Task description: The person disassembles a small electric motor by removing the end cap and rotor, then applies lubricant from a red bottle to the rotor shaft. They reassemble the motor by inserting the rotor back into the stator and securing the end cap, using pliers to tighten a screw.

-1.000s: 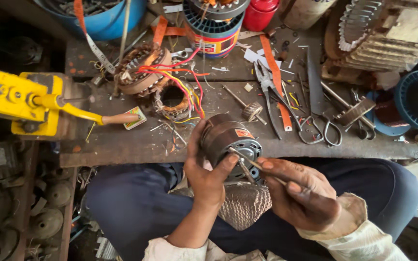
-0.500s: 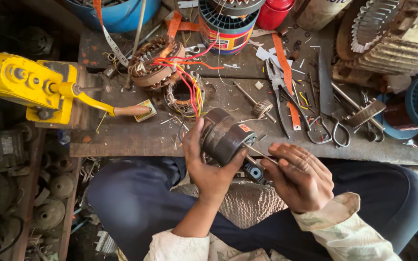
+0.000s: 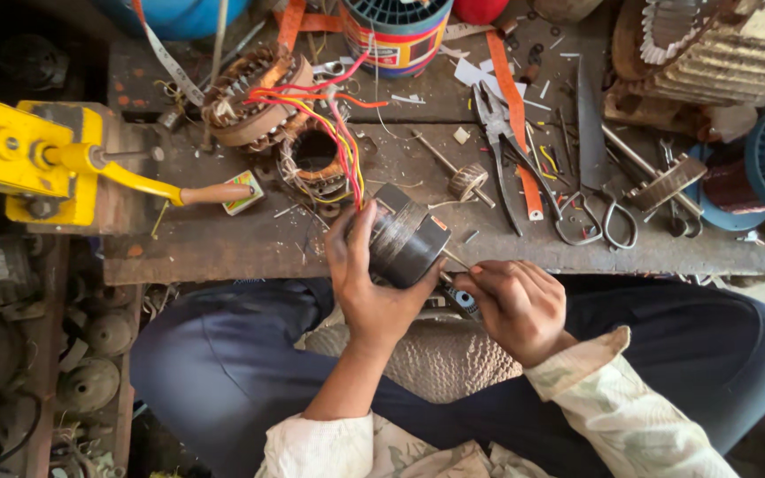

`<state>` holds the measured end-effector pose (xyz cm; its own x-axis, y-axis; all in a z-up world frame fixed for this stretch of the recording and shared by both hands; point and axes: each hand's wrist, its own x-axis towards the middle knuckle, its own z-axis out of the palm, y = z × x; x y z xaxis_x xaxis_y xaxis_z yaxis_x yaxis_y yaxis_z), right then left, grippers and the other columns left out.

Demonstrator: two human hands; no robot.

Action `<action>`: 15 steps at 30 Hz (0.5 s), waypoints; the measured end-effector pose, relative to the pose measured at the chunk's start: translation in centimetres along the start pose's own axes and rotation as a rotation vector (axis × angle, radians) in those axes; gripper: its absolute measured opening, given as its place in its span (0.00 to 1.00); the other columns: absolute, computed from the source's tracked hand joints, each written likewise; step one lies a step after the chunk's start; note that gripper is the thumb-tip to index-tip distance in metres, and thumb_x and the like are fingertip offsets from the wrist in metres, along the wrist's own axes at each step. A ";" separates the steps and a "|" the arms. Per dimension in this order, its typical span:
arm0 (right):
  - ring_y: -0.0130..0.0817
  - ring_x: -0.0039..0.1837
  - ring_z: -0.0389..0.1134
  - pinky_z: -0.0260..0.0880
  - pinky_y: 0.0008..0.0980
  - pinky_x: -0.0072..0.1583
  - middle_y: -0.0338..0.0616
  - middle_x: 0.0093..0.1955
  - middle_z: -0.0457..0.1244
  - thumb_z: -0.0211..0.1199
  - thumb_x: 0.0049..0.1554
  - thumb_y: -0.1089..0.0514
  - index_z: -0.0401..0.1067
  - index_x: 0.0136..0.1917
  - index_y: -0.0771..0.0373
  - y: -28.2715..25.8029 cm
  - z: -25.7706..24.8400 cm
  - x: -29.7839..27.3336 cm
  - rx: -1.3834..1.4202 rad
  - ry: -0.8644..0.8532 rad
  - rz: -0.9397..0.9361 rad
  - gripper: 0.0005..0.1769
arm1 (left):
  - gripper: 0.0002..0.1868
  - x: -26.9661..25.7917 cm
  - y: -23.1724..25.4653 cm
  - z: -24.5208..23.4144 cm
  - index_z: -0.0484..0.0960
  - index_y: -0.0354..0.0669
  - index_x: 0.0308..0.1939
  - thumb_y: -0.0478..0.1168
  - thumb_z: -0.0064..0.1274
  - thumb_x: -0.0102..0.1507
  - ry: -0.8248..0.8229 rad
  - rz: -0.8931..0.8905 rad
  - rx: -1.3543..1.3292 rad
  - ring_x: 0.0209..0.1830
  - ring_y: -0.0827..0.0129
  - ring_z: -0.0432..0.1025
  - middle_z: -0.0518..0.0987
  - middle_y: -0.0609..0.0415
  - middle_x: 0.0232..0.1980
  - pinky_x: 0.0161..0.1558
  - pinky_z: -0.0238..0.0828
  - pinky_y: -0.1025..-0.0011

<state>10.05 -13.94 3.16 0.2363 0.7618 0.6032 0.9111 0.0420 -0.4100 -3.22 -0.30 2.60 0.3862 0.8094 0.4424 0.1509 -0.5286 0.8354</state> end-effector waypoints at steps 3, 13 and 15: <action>0.23 0.36 0.72 0.72 0.25 0.38 0.44 0.39 0.72 0.68 0.58 0.62 0.71 0.48 0.70 -0.2 1.0 -0.8 0.336 -0.029 0.596 0.10 | 0.48 0.1 0.2 0.1 0.69 0.45 0.70 0.38 0.76 0.47 -0.037 -0.017 0.053 0.70 0.44 0.66 0.68 0.40 0.66 0.69 0.68 0.53; 0.31 0.35 0.71 0.73 0.30 0.36 0.51 0.39 0.69 0.63 0.61 0.63 0.65 0.47 0.68 1.2 1.1 0.5 0.769 -0.055 0.686 0.08 | 0.48 0.2 -0.2 0.1 0.67 0.48 0.64 0.39 0.76 0.43 -0.075 -0.045 0.043 0.70 0.43 0.63 0.64 0.38 0.68 0.69 0.65 0.51; 0.37 0.40 0.72 0.71 0.31 0.41 0.52 0.42 0.69 0.65 0.63 0.59 0.64 0.49 0.64 0.6 1.5 0.2 0.164 -0.031 -0.009 0.11 | 0.50 -0.1 -0.4 0.2 0.65 0.47 0.65 0.40 0.76 0.42 -0.081 -0.039 0.044 0.71 0.41 0.62 0.62 0.37 0.69 0.70 0.63 0.50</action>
<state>10.16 -12.76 2.00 0.2151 0.7807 0.5868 0.8453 0.1521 -0.5123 -3.12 -0.25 2.17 0.4515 0.8072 0.3802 0.2067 -0.5091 0.8355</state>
